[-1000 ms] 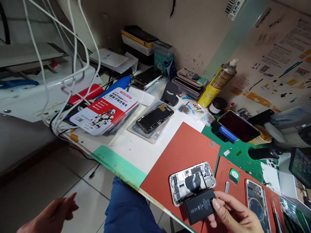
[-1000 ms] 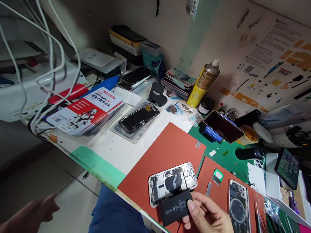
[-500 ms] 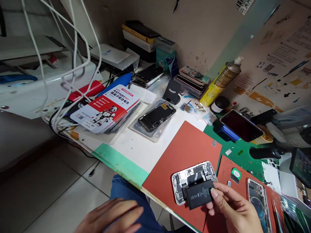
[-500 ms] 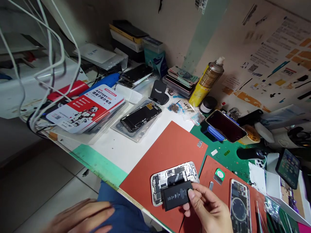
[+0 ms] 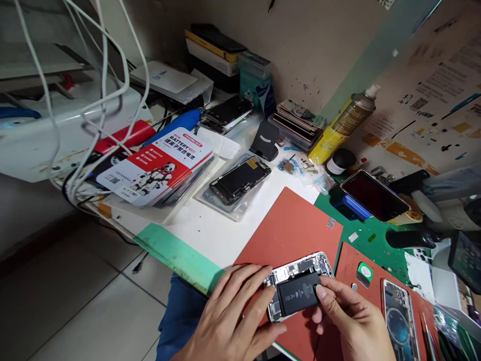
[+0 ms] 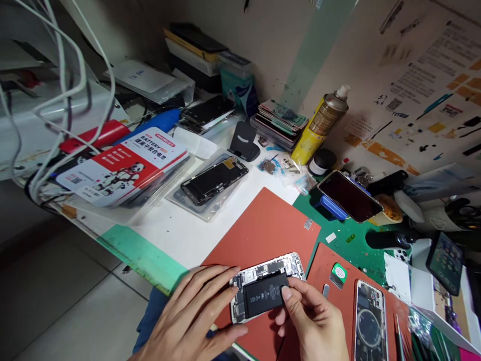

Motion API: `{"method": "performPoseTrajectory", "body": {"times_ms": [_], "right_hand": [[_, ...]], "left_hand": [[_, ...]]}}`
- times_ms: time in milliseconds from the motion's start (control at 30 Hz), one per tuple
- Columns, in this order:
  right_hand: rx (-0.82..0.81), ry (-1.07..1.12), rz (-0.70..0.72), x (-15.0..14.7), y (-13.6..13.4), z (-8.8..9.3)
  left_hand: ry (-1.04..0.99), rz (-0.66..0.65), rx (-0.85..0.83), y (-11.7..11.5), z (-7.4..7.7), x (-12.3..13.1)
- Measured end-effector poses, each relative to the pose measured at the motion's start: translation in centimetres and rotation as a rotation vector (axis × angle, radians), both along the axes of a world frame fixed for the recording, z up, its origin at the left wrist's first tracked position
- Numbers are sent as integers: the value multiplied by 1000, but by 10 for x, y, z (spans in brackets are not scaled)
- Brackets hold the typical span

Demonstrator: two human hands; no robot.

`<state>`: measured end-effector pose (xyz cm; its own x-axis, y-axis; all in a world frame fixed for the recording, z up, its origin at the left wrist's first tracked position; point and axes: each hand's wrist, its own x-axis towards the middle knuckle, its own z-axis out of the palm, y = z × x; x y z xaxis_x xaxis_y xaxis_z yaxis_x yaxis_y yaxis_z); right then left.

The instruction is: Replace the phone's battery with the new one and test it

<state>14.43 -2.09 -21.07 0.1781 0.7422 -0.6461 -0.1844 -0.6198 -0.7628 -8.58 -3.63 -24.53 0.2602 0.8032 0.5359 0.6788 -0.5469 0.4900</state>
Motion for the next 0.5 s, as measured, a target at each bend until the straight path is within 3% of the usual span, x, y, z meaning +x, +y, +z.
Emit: {"method": "performPoseTrajectory", "body": {"times_ms": [200,400,500], "right_hand": [[15,-56,34,1,-1,-3],[-35,-283,30,8,3,3],[-51,-241,34,14,2,0]], "left_hand": [[12,3,8,2,5,1],[50,-3,28,4,3,1],[51,11,48,3,1,1]]}}
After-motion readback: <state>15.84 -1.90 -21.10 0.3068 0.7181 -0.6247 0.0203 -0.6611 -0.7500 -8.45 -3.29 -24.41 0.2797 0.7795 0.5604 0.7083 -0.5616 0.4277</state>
